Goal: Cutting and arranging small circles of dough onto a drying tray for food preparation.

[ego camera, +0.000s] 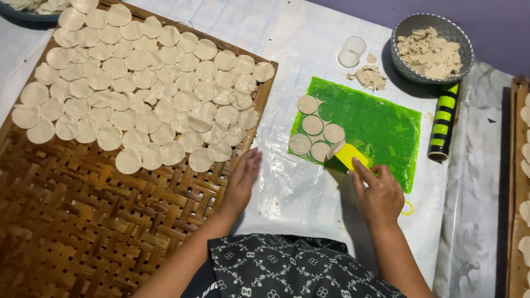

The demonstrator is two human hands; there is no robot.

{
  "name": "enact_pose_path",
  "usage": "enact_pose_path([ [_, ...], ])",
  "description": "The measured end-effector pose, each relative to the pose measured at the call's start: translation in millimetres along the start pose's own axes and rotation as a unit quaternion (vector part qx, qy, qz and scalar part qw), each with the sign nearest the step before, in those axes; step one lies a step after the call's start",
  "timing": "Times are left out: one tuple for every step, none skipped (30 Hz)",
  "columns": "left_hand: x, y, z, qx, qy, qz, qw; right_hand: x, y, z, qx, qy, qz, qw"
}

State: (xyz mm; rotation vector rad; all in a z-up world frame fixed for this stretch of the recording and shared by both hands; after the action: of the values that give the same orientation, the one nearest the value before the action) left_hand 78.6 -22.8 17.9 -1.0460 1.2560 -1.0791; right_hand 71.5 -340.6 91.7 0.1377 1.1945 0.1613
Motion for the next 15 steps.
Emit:
enact_pose_path([
  [10, 12, 4, -0.071, 0.021, -0.167, 0.983, -5, 10, 2, -0.02, -0.006, 0.023, 1.0],
  [13, 14, 8, -0.07, 0.013, -0.165, 0.984, -13, 22, 5, -0.027, -0.006, 0.028, 0.999],
  [28, 28, 9, -0.159, 0.05, -0.296, 0.941, -19, 36, 6, -0.054, 0.003, 0.058, 0.997],
  [43, 37, 6, -0.243, 0.085, -0.418, 0.871, -25, 51, 6, -0.081, 0.011, 0.088, 0.993],
  [43, 44, 8, -0.241, 0.076, -0.417, 0.873, -31, 62, 6, -0.087, 0.013, 0.095, 0.992],
  [52, 54, 5, -0.292, 0.086, -0.48, 0.823, -35, 76, 5, -0.117, 0.03, 0.109, 0.987],
  [61, 62, 2, -0.338, 0.097, -0.539, 0.765, -39, 90, 4, -0.147, 0.047, 0.124, 0.98],
  [58, 71, 2, -0.335, 0.09, -0.54, 0.767, -39, 96, 4, -0.153, 0.048, 0.128, 0.979],
  [55, 75, 4, -0.314, 0.099, -0.556, 0.763, -38, 105, 3, -0.18, 0.058, 0.116, 0.975],
  [54, 80, 4, -0.294, 0.11, -0.571, 0.758, -37, 113, 0, -0.206, 0.068, 0.102, 0.971],
  [48, 75, 1, -0.293, 0.105, -0.572, 0.759, -35, 117, 0, -0.21, 0.07, 0.105, 0.97],
  [39, 73, -1, -0.284, 0.081, -0.555, 0.778, -31, 121, -2, -0.218, 0.08, 0.088, 0.969],
  [31, 70, -3, -0.276, 0.056, -0.536, 0.796, -28, 125, -3, -0.227, 0.089, 0.072, 0.967],
  [27, 64, -8, -0.276, 0.051, -0.537, 0.796, -25, 129, -4, -0.23, 0.092, 0.074, 0.966],
  [17, 59, -11, -0.252, 0.027, -0.499, 0.829, -20, 133, -6, -0.227, 0.11, 0.058, 0.966],
])
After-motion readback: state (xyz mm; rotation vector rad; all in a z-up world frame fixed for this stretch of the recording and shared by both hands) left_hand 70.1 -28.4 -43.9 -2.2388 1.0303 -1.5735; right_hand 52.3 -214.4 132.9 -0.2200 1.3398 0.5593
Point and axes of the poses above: each hand's wrist, its own z-axis towards the middle knuckle, its own x-axis out of the palm, y = z × x, the point moved 8 cm from there along z, towards the middle knuckle
